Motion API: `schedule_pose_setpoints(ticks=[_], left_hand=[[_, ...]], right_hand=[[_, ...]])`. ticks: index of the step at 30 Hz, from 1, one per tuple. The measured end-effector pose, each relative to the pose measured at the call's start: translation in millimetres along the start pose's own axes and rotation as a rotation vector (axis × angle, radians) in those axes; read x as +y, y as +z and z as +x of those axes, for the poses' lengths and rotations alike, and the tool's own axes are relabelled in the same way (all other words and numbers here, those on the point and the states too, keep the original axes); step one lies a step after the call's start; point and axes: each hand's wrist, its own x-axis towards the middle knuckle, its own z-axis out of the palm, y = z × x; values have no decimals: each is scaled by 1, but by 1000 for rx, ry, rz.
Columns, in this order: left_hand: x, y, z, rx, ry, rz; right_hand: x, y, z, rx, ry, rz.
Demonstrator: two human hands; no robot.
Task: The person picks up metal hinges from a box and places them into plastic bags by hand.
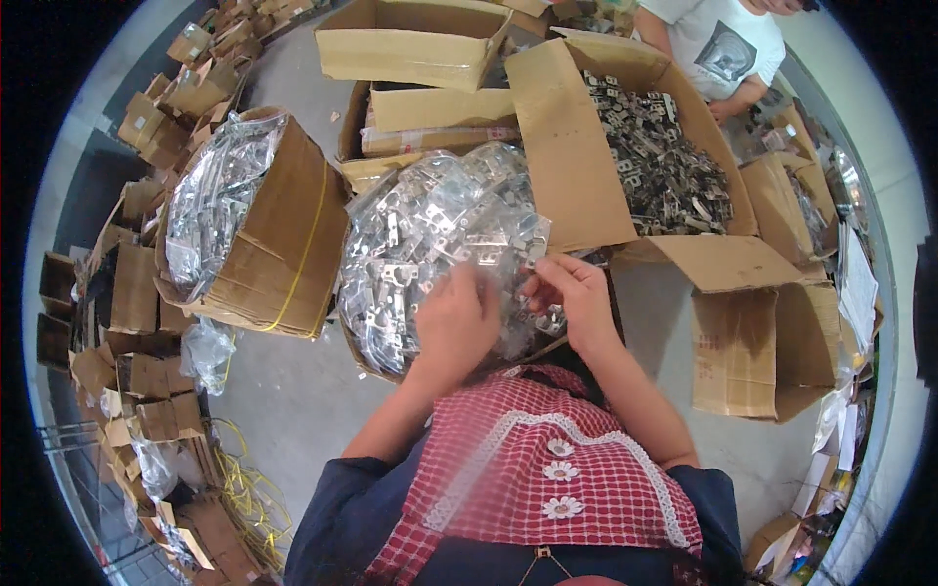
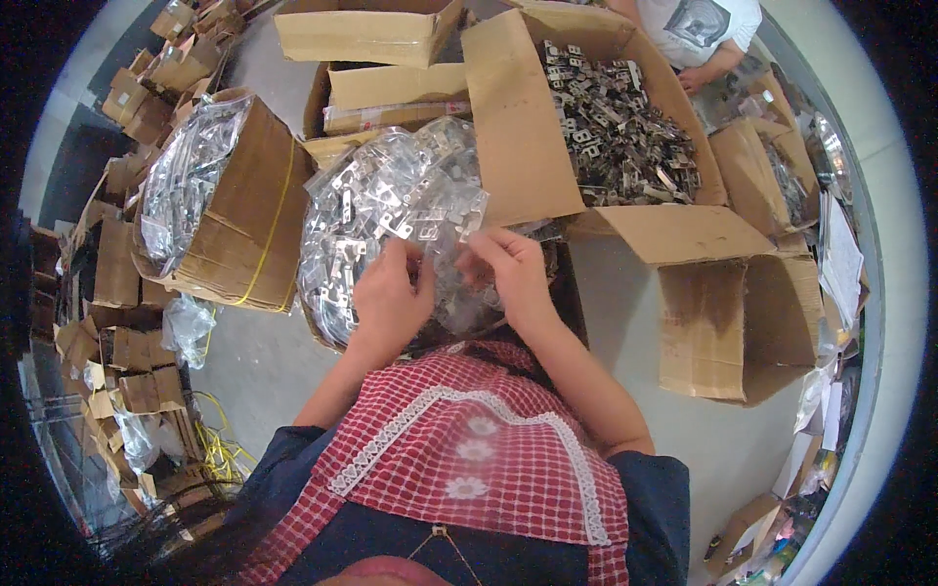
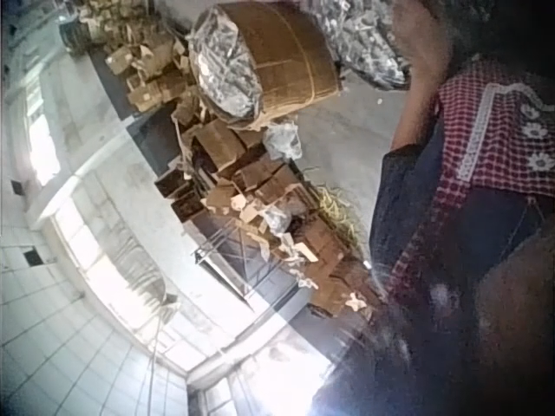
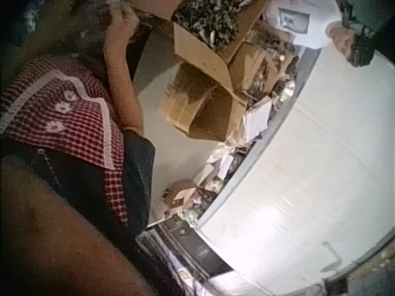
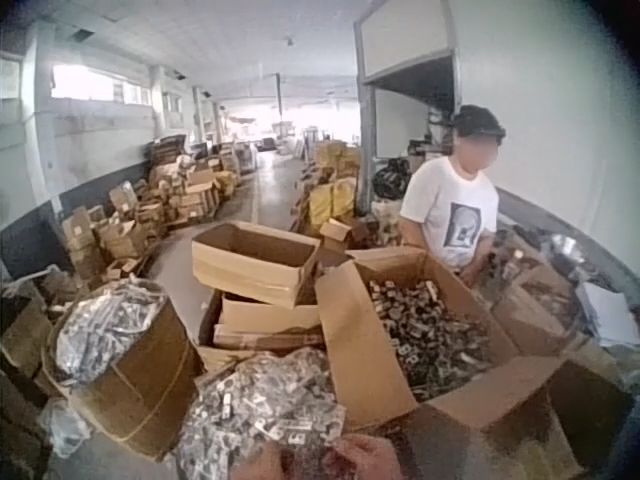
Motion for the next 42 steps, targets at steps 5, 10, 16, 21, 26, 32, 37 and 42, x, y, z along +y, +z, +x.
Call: schedule_pose_setpoints(ticks=[5,10,16,21,26,32,37,42], left_hand=[[-2,6,-4,-6,67,40],[-6,8,-3,5,144,72],[-5,4,-2,43,102,45],[-17,1,-1,10,-47,-135],[-14,-8,12,-60,-97,-212],[-12,-33,48,-202,-271,-310],[-25,-48,93,-243,-227,-485],[-35,-65,137,-379,-195,-546]], right_hand=[[19,0,7,-104,38,-38],[24,-25,46,-134,28,-201],[22,-22,43,112,-517,-986],[14,-14,31,177,-440,-1103],[15,-29,59,55,-737,-1145],[-8,-22,64,-82,-380,-1005],[-26,0,75,5,-755,-1200],[-62,26,103,-435,-243,-998]])
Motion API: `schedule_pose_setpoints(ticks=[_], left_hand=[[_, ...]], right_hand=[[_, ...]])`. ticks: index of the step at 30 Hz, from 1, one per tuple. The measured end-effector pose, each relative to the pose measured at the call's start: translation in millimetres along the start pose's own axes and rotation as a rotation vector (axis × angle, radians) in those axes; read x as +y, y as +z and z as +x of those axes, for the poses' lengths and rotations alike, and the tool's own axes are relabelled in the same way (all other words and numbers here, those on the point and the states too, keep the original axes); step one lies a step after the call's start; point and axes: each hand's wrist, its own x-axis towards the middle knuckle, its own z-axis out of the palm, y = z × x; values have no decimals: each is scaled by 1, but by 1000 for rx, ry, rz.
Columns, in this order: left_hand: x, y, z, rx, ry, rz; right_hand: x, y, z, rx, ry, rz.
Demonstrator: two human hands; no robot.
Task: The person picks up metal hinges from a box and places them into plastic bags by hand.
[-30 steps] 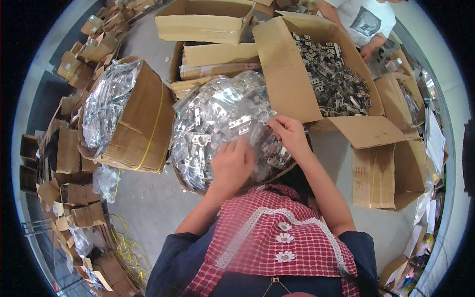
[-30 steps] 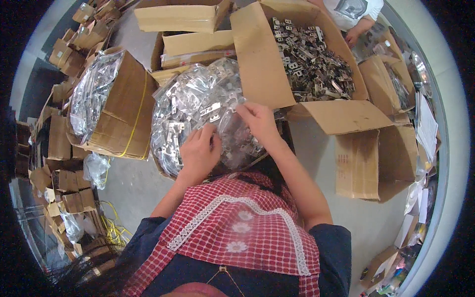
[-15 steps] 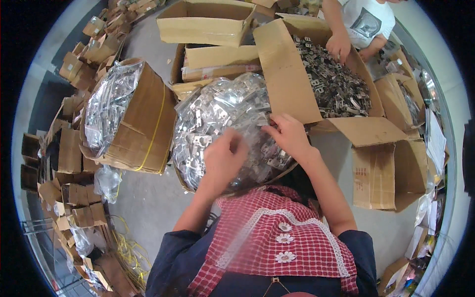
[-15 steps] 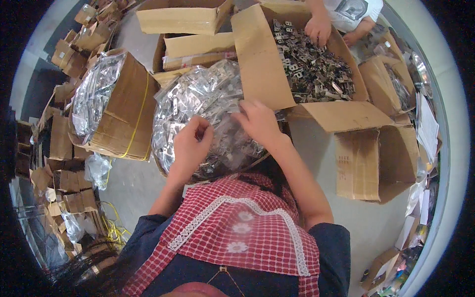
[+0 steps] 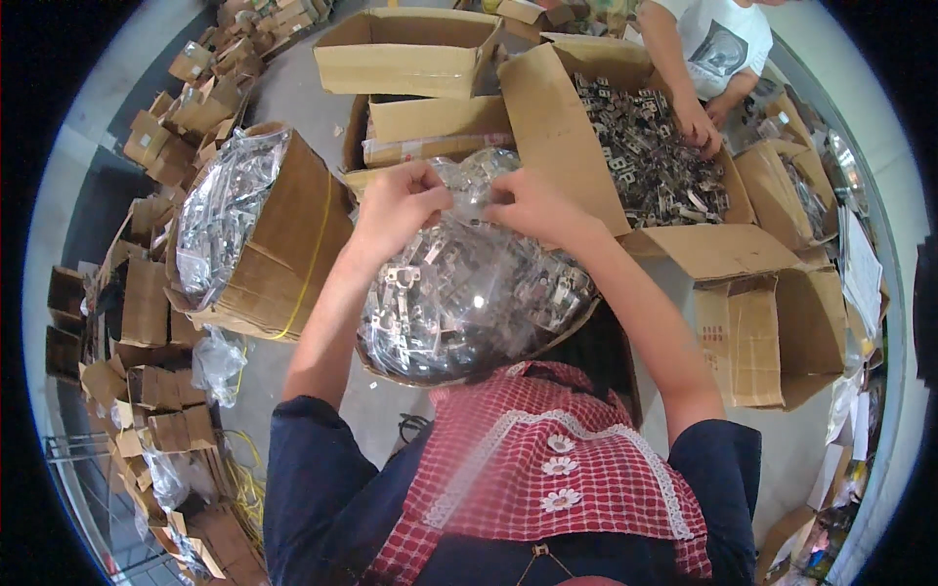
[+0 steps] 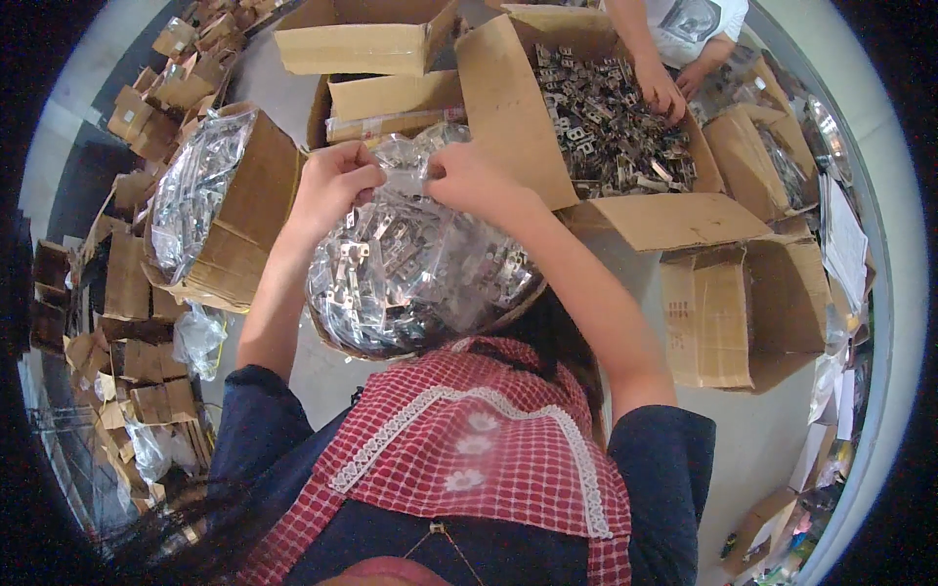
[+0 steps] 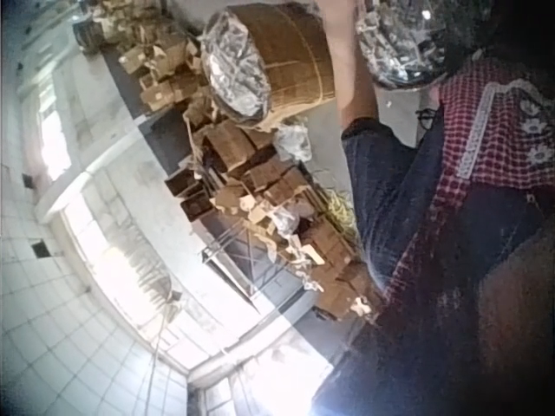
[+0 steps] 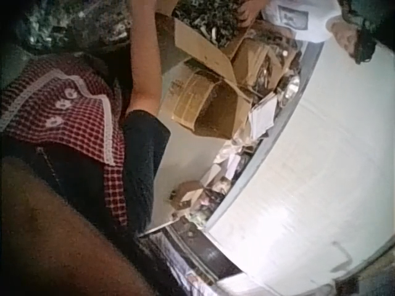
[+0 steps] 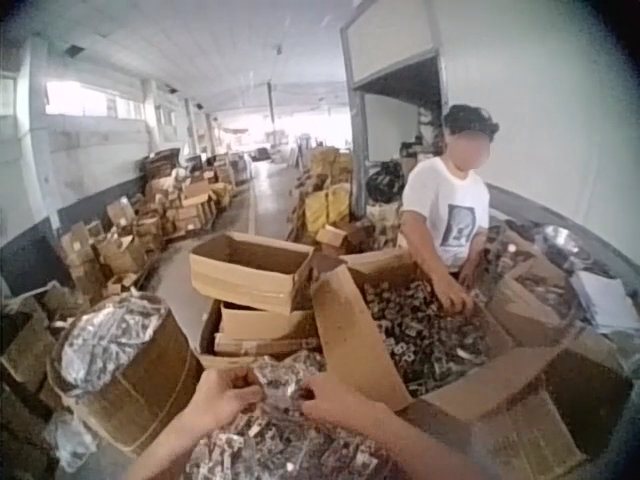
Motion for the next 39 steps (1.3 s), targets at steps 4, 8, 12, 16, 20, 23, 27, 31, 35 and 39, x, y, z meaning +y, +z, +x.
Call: schedule_pose_setpoints(ticks=[4,8,12,16,20,23,27,31,35,39], left_hand=[[4,-20,11,48,17,87],[8,-31,10,21,-16,191],[-3,-22,12,66,10,281],[-18,-18,14,41,120,219],[2,-6,0,92,195,394],[1,4,-17,137,187,458],[-19,11,-44,227,184,465],[-31,25,-78,309,159,418],[-52,29,-91,351,200,444],[-26,7,-71,332,108,367]], right_hand=[[-34,-4,2,248,-111,-240],[-27,2,10,313,-260,-343],[-16,6,12,494,-294,-377],[-48,3,6,418,-664,-601],[-36,19,12,203,-325,-1323],[-25,38,12,211,-293,-1372],[-46,43,-3,112,-258,-1250],[-5,63,-6,355,-565,-1086],[5,65,-21,349,-546,-972],[-26,29,-33,331,-462,-944]])
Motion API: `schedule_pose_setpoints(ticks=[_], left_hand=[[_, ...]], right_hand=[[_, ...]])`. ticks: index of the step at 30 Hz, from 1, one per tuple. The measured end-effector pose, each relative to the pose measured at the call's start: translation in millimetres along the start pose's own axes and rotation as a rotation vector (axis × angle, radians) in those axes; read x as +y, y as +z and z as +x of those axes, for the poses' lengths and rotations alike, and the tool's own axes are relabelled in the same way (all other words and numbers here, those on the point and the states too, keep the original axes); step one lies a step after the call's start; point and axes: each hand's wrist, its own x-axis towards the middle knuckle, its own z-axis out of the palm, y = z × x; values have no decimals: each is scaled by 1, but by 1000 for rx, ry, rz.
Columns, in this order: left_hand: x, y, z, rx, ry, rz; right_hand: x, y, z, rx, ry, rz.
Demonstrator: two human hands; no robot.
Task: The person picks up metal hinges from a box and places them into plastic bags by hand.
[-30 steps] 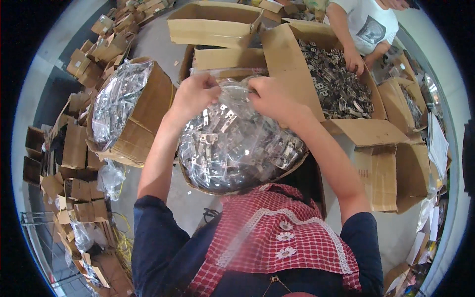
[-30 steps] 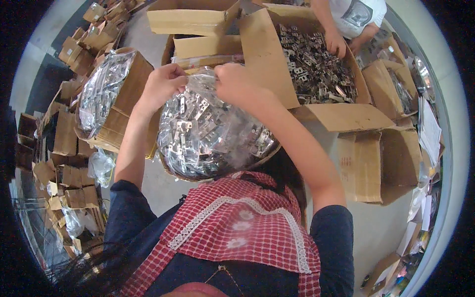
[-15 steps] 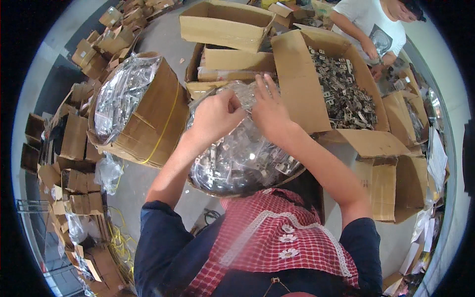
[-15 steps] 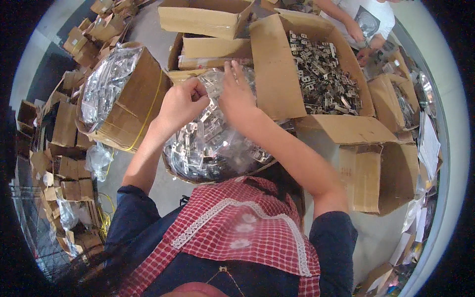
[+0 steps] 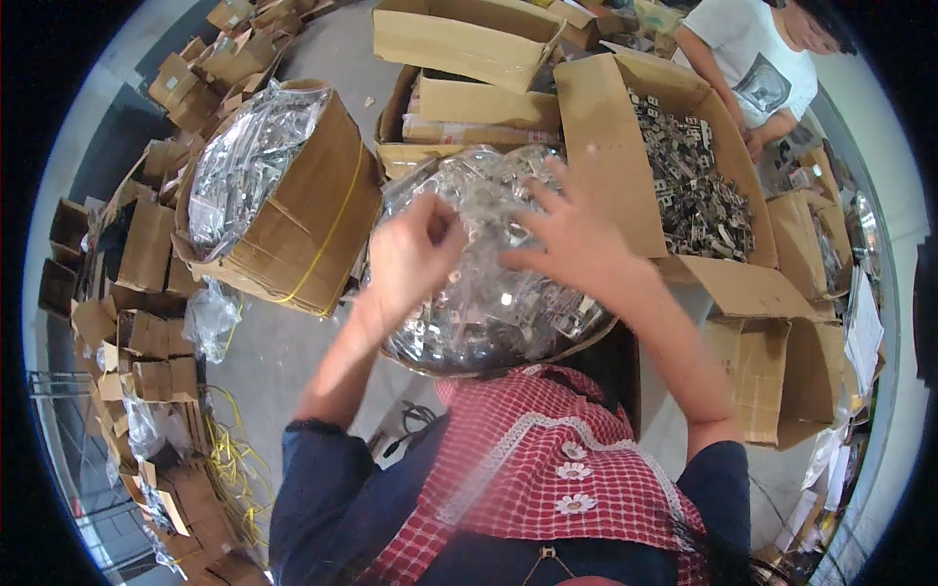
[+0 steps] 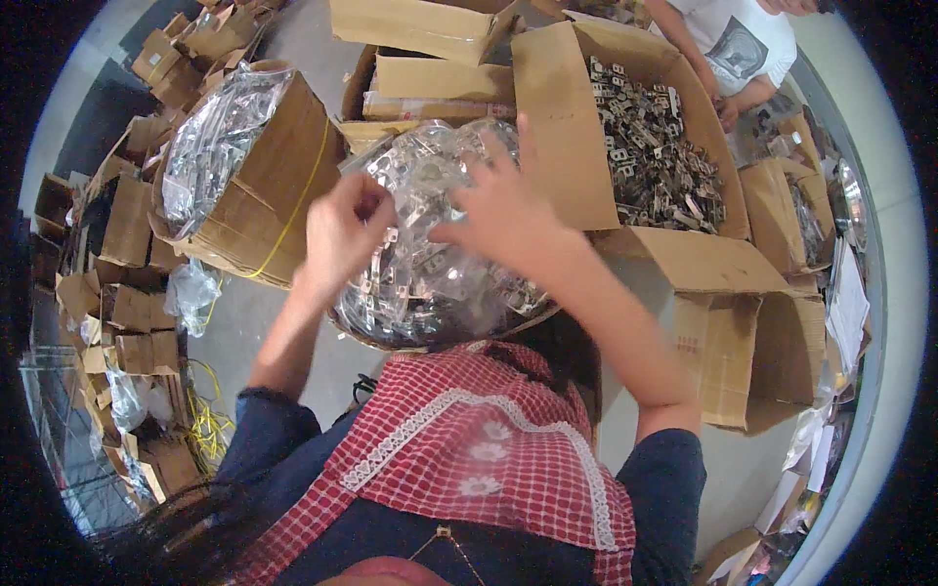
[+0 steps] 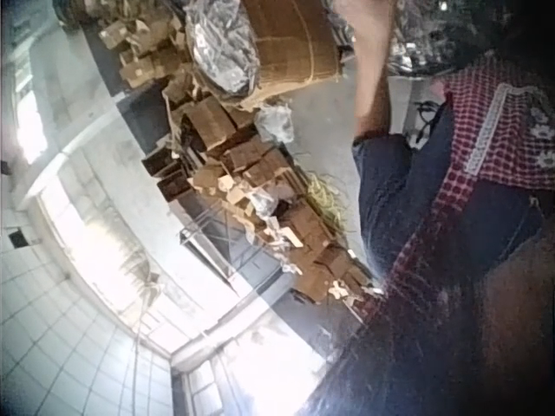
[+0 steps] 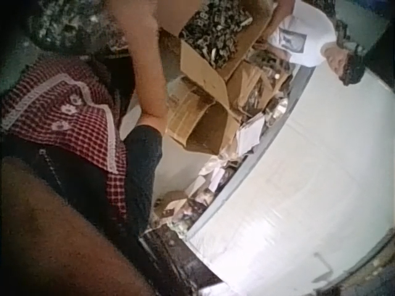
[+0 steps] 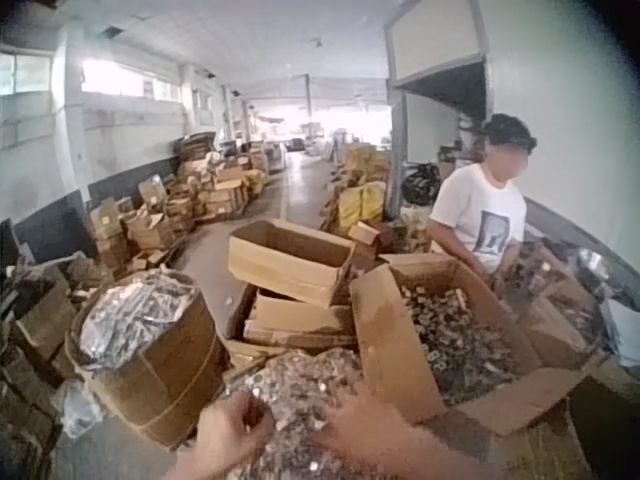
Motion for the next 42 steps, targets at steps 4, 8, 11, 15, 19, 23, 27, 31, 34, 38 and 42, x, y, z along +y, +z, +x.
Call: schedule_pose_setpoints(ticks=[4,8,11,15,19,23,27,31,34,38,42], left_hand=[[6,-45,97,-139,64,81],[86,-84,150,-8,188,45],[84,-96,156,-62,182,150],[62,-68,124,234,451,422],[34,-5,16,27,438,419],[15,48,-67,-219,398,318],[8,57,-80,-348,399,220],[9,61,-79,-371,370,303],[12,66,-80,-509,253,359],[5,77,-84,-558,140,392],[8,81,-82,-433,243,264]], right_hand=[[44,-54,53,-147,-166,-78],[107,-86,90,142,-64,3],[91,-99,114,-58,33,100],[76,-74,76,246,-2,-126],[35,-7,0,-56,202,-15],[8,15,-82,-122,211,153],[-12,-14,-108,-135,124,168],[5,-112,-93,-217,-13,320],[52,-159,-76,-120,220,231],[152,-148,-42,-239,361,-3],[252,-58,-63,-642,450,-159]])
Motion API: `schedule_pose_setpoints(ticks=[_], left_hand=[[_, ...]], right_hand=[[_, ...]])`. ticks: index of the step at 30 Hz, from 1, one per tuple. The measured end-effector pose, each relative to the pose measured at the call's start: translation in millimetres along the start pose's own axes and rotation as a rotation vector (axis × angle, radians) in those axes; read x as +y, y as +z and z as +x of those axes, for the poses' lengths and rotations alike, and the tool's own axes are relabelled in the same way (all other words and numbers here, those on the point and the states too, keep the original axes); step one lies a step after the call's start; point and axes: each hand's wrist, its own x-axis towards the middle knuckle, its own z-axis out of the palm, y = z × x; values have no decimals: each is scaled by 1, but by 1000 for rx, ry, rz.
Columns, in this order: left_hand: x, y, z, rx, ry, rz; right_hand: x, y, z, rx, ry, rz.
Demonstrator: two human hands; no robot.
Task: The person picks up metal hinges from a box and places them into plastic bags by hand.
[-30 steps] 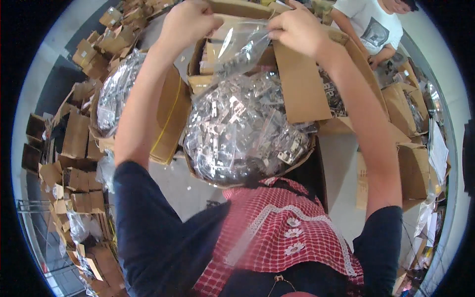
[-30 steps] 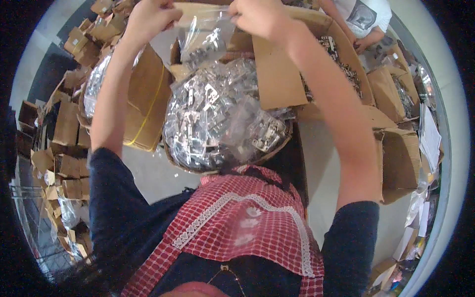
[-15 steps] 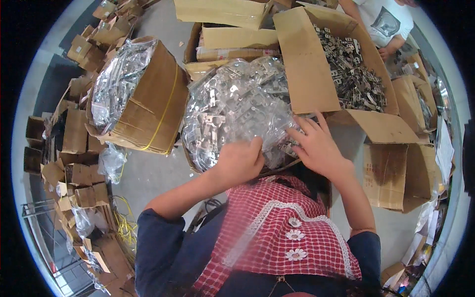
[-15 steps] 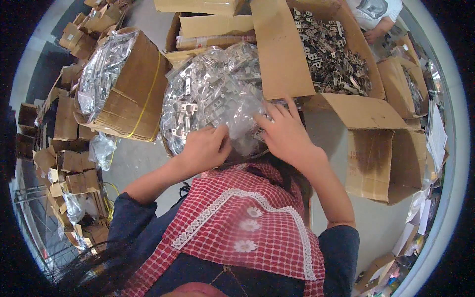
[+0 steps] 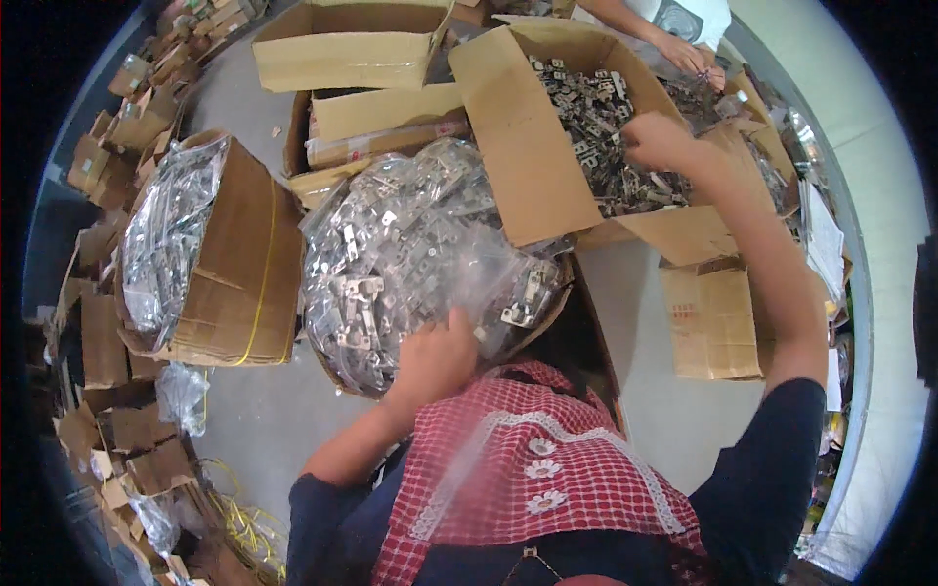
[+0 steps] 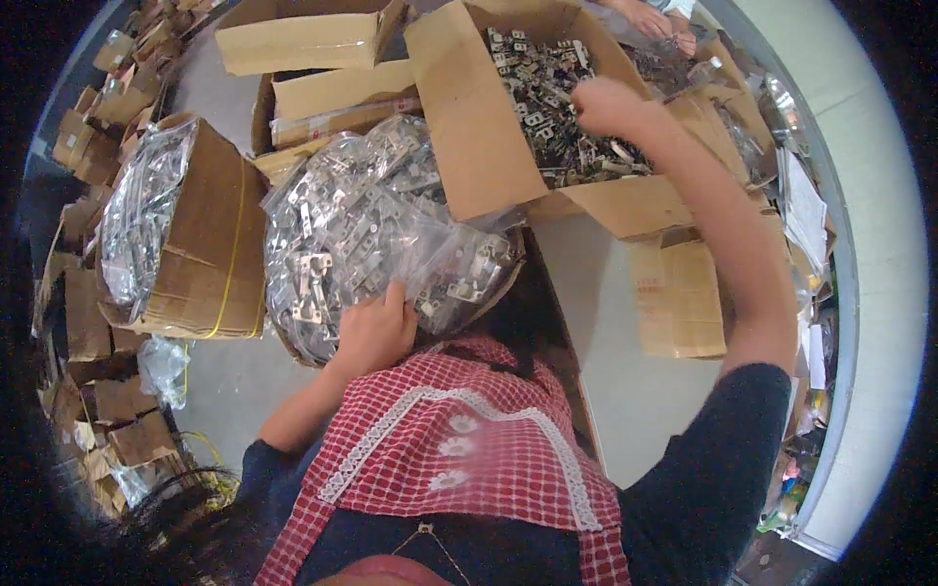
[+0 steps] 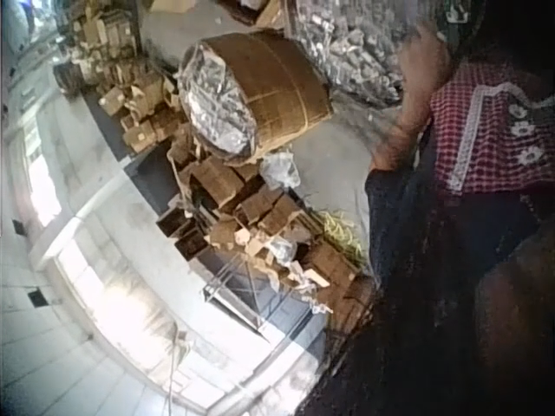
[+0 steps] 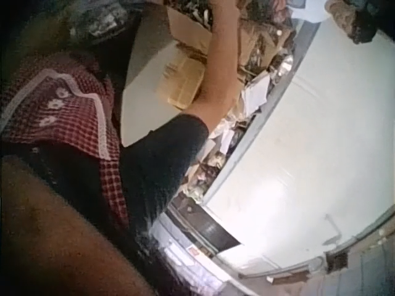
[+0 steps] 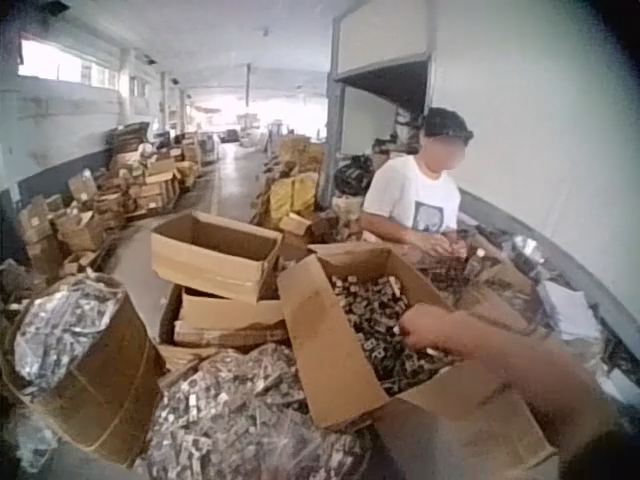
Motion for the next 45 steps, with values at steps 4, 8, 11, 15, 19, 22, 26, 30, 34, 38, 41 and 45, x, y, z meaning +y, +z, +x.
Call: schedule_pose_setpoints(ticks=[4,8,11,15,19,22,26,30,34,38,41,45], left_hand=[[-8,-3,-5,100,-26,-80],[-14,-6,-10,164,-29,-147],[-16,-7,-10,191,-39,-191],[-18,-4,-9,230,-45,-233],[-17,-4,-7,232,-45,-240],[-19,-6,-9,247,-28,-278],[-24,-8,-13,212,-85,-230],[-24,-12,-11,262,-72,-234],[-17,-17,-14,329,-83,-215],[-7,-19,-9,432,-71,-179],[-5,-22,-11,458,-94,-188],[-7,-18,-12,426,-174,-161]], right_hand=[[-1,46,34,-134,117,-247],[1,54,45,-88,188,-188],[-9,49,49,-124,180,-229],[-11,52,50,-181,241,-144],[3,82,48,142,-294,-426],[-2,79,48,103,-473,-531],[-1,44,31,259,-492,-469],[-8,-9,-3,580,-374,-198],[-96,-54,-64,984,-363,105],[-171,-34,-126,891,-453,504],[-214,4,-138,647,-197,997],[-230,58,-110,581,-23,777]])
